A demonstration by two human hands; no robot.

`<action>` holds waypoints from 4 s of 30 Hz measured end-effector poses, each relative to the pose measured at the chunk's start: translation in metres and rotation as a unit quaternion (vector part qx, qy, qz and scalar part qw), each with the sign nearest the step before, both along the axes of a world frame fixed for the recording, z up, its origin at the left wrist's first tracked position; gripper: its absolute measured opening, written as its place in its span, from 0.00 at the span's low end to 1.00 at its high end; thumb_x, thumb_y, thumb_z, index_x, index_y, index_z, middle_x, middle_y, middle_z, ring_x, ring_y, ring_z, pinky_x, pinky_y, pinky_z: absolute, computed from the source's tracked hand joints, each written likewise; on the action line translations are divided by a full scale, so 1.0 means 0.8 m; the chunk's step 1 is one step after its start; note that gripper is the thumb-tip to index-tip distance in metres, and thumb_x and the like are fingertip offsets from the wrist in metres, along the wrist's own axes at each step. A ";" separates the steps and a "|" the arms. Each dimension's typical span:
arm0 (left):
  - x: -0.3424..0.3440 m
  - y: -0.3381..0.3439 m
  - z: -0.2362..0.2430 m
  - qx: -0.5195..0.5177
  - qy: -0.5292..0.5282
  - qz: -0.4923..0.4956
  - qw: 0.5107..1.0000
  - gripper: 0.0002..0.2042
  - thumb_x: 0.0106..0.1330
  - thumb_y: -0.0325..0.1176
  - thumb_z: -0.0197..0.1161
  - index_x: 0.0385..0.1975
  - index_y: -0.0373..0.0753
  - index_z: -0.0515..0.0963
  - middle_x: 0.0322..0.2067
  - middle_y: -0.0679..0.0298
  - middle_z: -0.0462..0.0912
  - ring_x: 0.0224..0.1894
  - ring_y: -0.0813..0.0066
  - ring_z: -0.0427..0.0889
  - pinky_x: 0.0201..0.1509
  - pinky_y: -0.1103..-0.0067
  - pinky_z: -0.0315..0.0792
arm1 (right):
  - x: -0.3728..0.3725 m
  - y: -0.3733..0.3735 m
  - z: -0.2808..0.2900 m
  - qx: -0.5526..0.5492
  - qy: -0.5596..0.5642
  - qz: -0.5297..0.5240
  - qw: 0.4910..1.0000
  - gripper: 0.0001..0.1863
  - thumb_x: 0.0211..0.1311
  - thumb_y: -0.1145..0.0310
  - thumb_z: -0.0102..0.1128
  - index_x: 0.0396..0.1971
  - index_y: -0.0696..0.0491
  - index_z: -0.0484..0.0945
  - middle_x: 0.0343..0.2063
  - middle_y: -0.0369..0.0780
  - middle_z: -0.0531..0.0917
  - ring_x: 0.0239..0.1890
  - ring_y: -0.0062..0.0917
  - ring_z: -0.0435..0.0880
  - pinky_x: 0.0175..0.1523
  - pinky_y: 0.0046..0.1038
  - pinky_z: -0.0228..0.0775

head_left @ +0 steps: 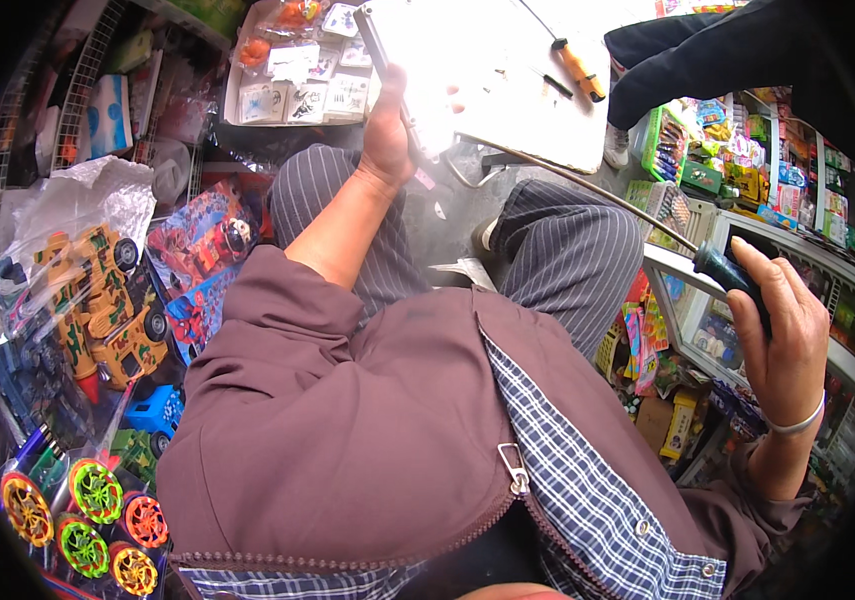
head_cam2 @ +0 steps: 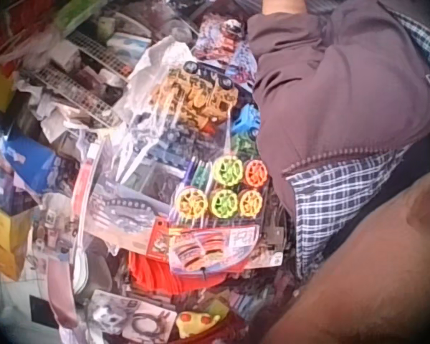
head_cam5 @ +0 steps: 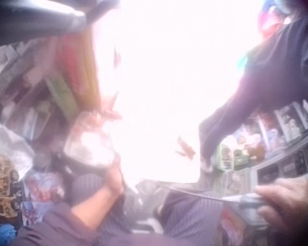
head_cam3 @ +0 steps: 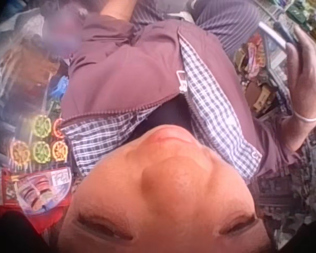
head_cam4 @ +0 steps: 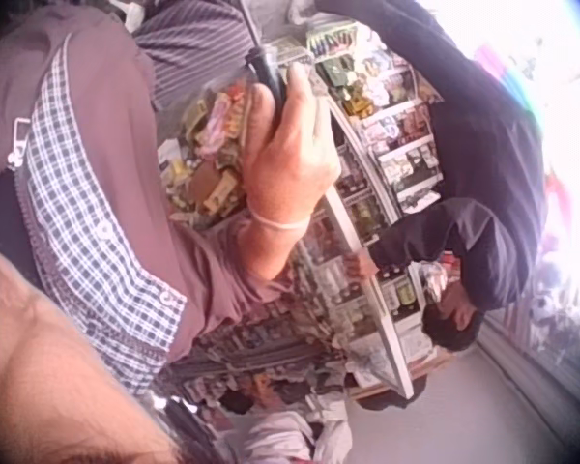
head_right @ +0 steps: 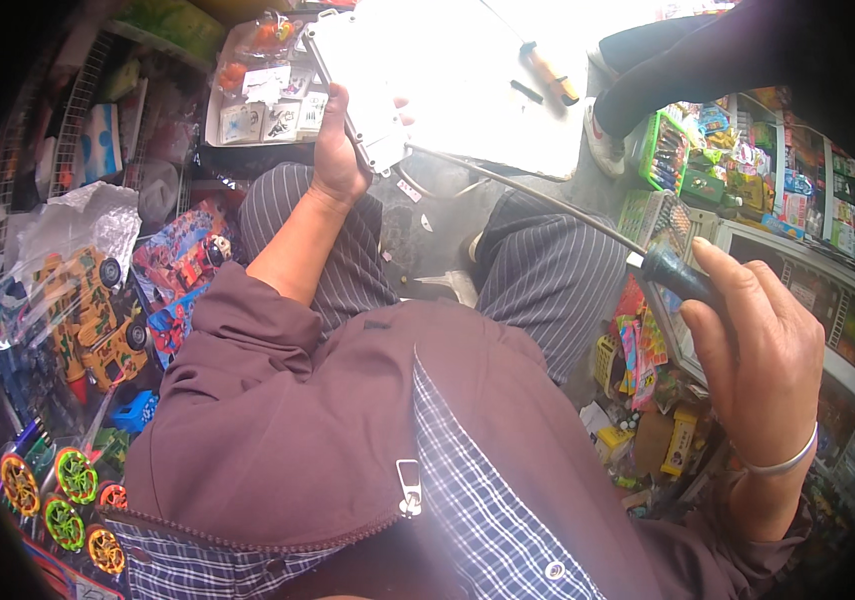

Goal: The person disassembles a white power strip using a screwdriver, removes the cover, and manipulates internal components. They then reassemble the power strip, tighten the screws, and plug it into a wall socket to test it.

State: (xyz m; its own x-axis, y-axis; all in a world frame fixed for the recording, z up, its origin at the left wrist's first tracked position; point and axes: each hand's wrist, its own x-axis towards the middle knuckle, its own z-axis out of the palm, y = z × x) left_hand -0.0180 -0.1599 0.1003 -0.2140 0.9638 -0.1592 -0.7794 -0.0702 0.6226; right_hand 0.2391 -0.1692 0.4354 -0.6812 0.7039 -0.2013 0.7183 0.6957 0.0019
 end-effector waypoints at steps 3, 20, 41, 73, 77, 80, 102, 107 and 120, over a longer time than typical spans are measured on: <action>-0.002 0.000 0.000 0.002 -0.005 -0.009 1.000 0.34 0.66 0.63 0.47 0.52 0.32 0.69 0.44 0.48 0.78 0.41 0.60 0.82 0.42 0.69 0.80 | -0.006 0.003 0.004 -0.012 0.017 -0.021 1.000 0.20 0.43 0.82 0.66 0.40 0.58 0.74 0.34 0.46 0.76 0.33 0.39 0.79 0.36 0.33 0.70; -0.008 -0.001 -0.009 -0.034 -0.003 -0.028 0.999 0.36 0.67 0.62 0.47 0.61 0.33 0.61 0.46 0.51 0.75 0.44 0.60 0.78 0.45 0.69 0.75 | 0.037 0.008 0.000 0.049 0.009 0.005 0.999 0.16 0.46 0.71 0.66 0.35 0.52 0.71 0.29 0.38 0.74 0.30 0.33 0.79 0.33 0.33 0.72; -0.008 -0.005 -0.006 -0.041 0.090 -0.007 0.995 0.40 0.65 0.65 0.47 0.63 0.32 0.59 0.48 0.50 0.75 0.46 0.61 0.78 0.48 0.72 0.73 | 0.056 0.019 -0.015 -0.147 0.033 -0.111 0.982 0.14 0.58 0.63 0.61 0.40 0.55 0.75 0.27 0.41 0.80 0.29 0.36 0.81 0.32 0.29 0.72; -0.049 -0.032 -0.035 0.006 0.096 0.005 0.995 0.38 0.68 0.61 0.46 0.63 0.31 0.55 0.51 0.46 0.73 0.47 0.61 0.77 0.48 0.73 0.73 | 0.063 -0.010 -0.080 -0.479 0.211 -0.370 0.768 0.14 0.63 0.58 0.60 0.40 0.53 0.79 0.28 0.34 0.81 0.25 0.09 0.75 0.22 0.16 0.61; -0.038 -0.026 -0.018 -0.015 0.119 0.002 0.993 0.40 0.65 0.63 0.50 0.61 0.30 0.58 0.50 0.48 0.73 0.46 0.63 0.77 0.45 0.74 0.74 | 0.067 -0.030 -0.092 -0.035 0.171 -0.020 0.984 0.09 0.56 0.66 0.61 0.35 0.53 0.77 0.32 0.39 0.79 0.33 0.32 0.80 0.35 0.31 0.73; -0.036 -0.023 -0.019 -0.010 0.114 0.001 0.993 0.40 0.65 0.63 0.50 0.63 0.32 0.58 0.50 0.49 0.73 0.46 0.64 0.76 0.49 0.73 0.72 | 0.068 -0.038 -0.093 0.033 0.122 -0.002 0.992 0.09 0.54 0.65 0.60 0.33 0.53 0.77 0.28 0.41 0.79 0.31 0.37 0.80 0.36 0.34 0.74; -0.028 -0.032 -0.002 0.026 0.201 -0.012 0.979 0.27 0.67 0.47 0.57 0.56 0.31 0.65 0.48 0.51 0.76 0.44 0.64 0.79 0.48 0.73 0.74 | 0.078 -0.045 -0.102 -0.399 0.289 -0.336 0.803 0.16 0.55 0.62 0.60 0.39 0.57 0.78 0.29 0.41 0.85 0.22 0.22 0.81 0.26 0.26 0.73; -0.023 -0.034 0.008 0.009 0.248 -0.006 0.969 0.21 0.63 0.33 0.58 0.54 0.30 0.67 0.47 0.52 0.77 0.45 0.64 0.80 0.50 0.72 0.73 | 0.081 -0.057 -0.102 0.087 0.138 0.025 0.986 0.13 0.54 0.65 0.61 0.36 0.55 0.75 0.30 0.41 0.80 0.36 0.39 0.82 0.42 0.38 0.74; -0.023 -0.033 0.008 0.022 0.274 -0.005 0.961 0.23 0.60 0.32 0.58 0.53 0.28 0.67 0.47 0.51 0.77 0.44 0.63 0.81 0.51 0.70 0.73 | 0.091 -0.066 -0.124 -0.048 0.222 -0.049 0.973 0.10 0.52 0.70 0.60 0.36 0.52 0.75 0.34 0.39 0.79 0.36 0.28 0.81 0.38 0.26 0.74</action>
